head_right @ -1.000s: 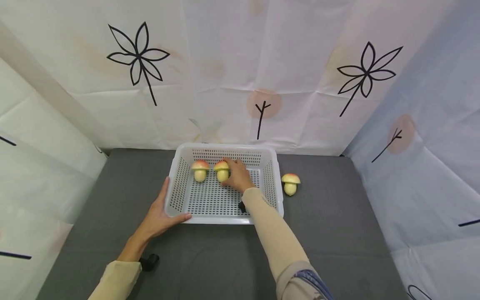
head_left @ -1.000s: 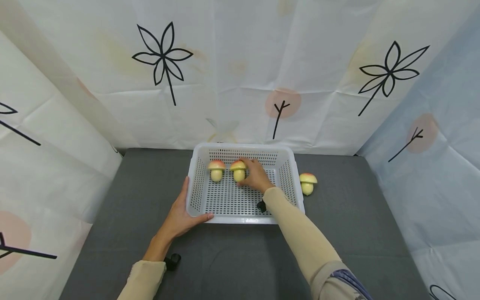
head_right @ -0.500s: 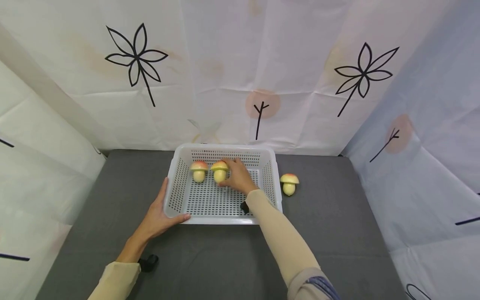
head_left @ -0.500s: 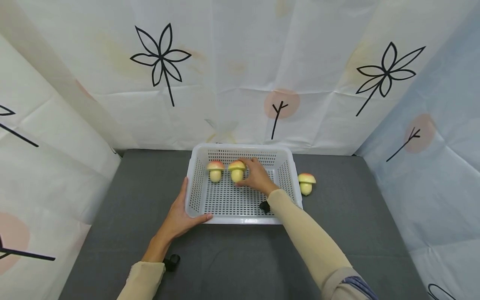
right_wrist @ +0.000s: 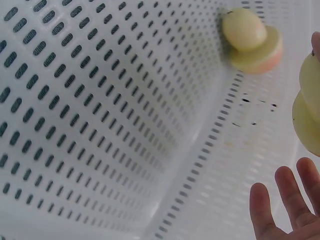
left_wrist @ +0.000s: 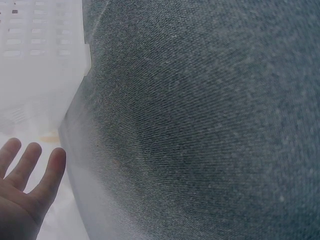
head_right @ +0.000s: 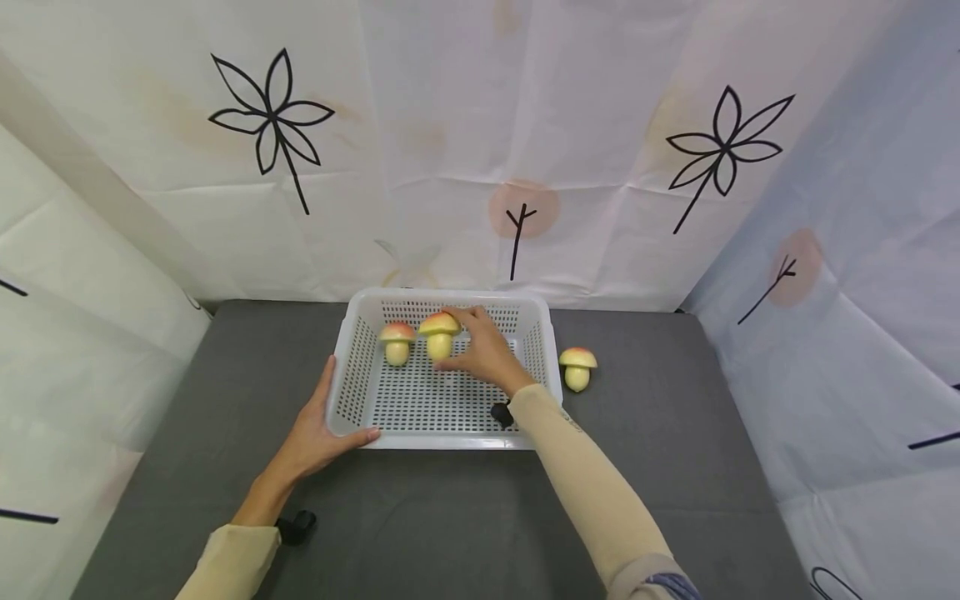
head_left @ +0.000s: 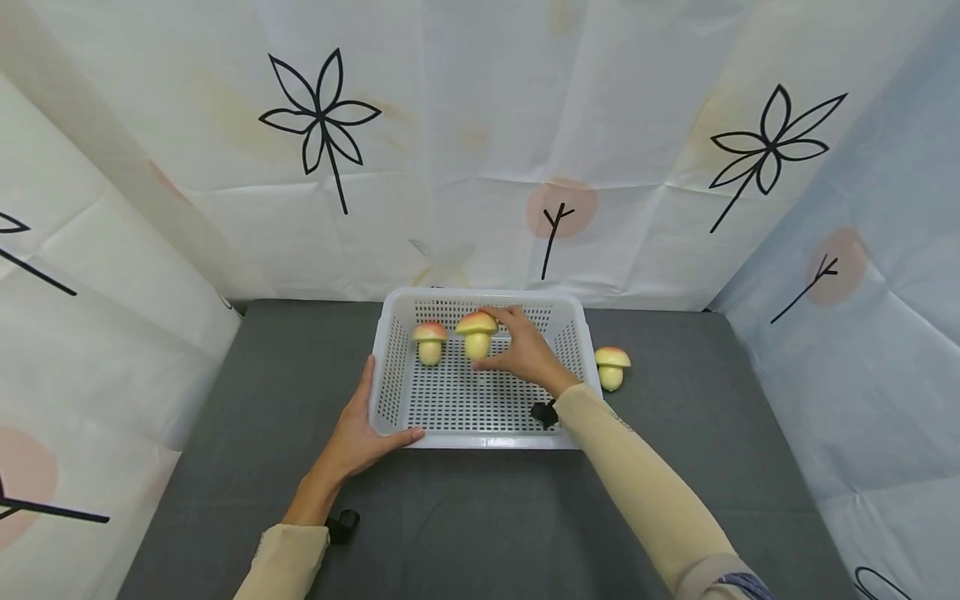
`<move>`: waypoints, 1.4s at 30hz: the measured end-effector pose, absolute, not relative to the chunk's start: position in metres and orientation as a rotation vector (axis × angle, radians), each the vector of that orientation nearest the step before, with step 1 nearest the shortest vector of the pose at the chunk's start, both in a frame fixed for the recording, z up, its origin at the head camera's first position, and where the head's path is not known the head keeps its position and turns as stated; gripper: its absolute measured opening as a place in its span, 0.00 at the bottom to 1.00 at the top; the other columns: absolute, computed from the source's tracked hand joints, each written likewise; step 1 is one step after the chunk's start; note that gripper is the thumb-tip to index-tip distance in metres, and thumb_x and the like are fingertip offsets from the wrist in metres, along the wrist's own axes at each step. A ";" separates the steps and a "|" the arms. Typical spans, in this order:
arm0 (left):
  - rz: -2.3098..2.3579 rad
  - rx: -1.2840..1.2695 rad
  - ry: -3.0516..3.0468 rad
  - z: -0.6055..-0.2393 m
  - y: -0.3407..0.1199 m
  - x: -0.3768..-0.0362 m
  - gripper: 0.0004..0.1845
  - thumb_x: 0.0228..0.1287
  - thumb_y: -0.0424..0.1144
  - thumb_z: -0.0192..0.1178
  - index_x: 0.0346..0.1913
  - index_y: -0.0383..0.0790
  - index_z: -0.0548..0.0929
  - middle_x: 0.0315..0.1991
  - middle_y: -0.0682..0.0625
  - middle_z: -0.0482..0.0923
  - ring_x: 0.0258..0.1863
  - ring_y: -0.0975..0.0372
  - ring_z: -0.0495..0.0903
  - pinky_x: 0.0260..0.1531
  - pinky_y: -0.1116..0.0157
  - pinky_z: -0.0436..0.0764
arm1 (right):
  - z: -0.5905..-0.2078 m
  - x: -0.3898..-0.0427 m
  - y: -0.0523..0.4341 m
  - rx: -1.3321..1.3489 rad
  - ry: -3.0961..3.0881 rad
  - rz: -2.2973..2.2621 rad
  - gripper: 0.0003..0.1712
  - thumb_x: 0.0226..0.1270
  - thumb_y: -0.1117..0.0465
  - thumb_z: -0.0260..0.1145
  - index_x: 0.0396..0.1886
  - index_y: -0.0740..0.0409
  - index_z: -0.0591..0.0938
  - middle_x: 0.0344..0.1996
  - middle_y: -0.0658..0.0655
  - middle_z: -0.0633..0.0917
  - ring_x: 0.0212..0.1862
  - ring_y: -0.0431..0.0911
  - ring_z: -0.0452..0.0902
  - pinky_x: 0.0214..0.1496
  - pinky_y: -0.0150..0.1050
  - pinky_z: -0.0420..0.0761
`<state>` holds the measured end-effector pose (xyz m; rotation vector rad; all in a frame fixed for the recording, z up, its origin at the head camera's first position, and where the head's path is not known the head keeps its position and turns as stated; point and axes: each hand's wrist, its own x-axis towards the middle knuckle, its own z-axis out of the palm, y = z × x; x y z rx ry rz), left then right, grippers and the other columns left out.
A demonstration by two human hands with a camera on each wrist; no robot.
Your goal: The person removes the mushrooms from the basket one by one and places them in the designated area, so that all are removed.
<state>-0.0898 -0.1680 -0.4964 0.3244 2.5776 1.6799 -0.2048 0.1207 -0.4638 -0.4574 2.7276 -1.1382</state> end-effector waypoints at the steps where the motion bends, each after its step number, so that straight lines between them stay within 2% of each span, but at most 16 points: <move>1: 1.679 0.322 2.581 -0.502 -0.169 -0.091 0.73 0.46 0.37 0.83 0.82 0.43 0.35 0.79 0.35 0.49 0.66 0.37 0.69 0.59 0.39 0.68 | -0.462 -0.204 0.122 -0.471 2.729 -1.150 0.56 0.48 0.53 0.86 0.77 0.45 0.68 0.64 0.61 0.69 0.66 0.61 0.69 0.62 0.61 0.72; 6: 1.677 0.307 2.590 -0.523 -0.174 -0.096 0.74 0.46 0.42 0.84 0.82 0.57 0.33 0.80 0.42 0.49 0.66 0.43 0.70 0.60 0.40 0.67 | -0.452 -0.198 0.131 -0.534 2.732 -1.201 0.55 0.49 0.54 0.86 0.77 0.47 0.68 0.61 0.59 0.70 0.64 0.60 0.70 0.62 0.60 0.72; 10: 1.692 0.310 2.584 -0.526 -0.176 -0.097 0.74 0.45 0.45 0.84 0.83 0.58 0.34 0.80 0.44 0.51 0.65 0.45 0.72 0.60 0.42 0.68 | -0.445 -0.193 0.138 -0.576 2.742 -1.212 0.55 0.49 0.55 0.86 0.77 0.47 0.68 0.62 0.60 0.70 0.65 0.60 0.69 0.61 0.61 0.72; 18: 1.694 0.320 2.585 -0.525 -0.175 -0.097 0.75 0.44 0.46 0.84 0.83 0.56 0.34 0.80 0.43 0.51 0.65 0.45 0.72 0.59 0.42 0.68 | -0.434 -0.184 0.155 -0.622 2.756 -1.216 0.55 0.49 0.53 0.85 0.77 0.45 0.68 0.63 0.58 0.70 0.65 0.54 0.68 0.61 0.59 0.72; 27: 1.702 0.324 2.580 -0.523 -0.174 -0.096 0.75 0.45 0.43 0.84 0.83 0.54 0.35 0.80 0.42 0.52 0.65 0.43 0.72 0.59 0.41 0.69 | -0.428 -0.181 0.175 -0.655 2.794 -1.246 0.56 0.47 0.54 0.86 0.76 0.48 0.69 0.61 0.57 0.71 0.61 0.52 0.69 0.61 0.57 0.72; 34: 1.693 0.341 2.562 -0.487 -0.166 -0.088 0.71 0.47 0.35 0.82 0.82 0.37 0.36 0.78 0.32 0.52 0.64 0.36 0.71 0.58 0.39 0.69 | -0.422 -0.178 0.191 -0.648 2.841 -1.241 0.56 0.46 0.56 0.87 0.76 0.46 0.70 0.59 0.58 0.72 0.60 0.52 0.71 0.61 0.53 0.70; 42: 1.692 0.322 2.557 -0.481 -0.165 -0.085 0.71 0.47 0.35 0.82 0.82 0.39 0.36 0.78 0.32 0.51 0.65 0.36 0.70 0.59 0.39 0.69 | -0.416 -0.173 0.209 -0.591 2.859 -1.263 0.56 0.46 0.56 0.87 0.76 0.46 0.70 0.61 0.58 0.72 0.62 0.54 0.69 0.62 0.56 0.70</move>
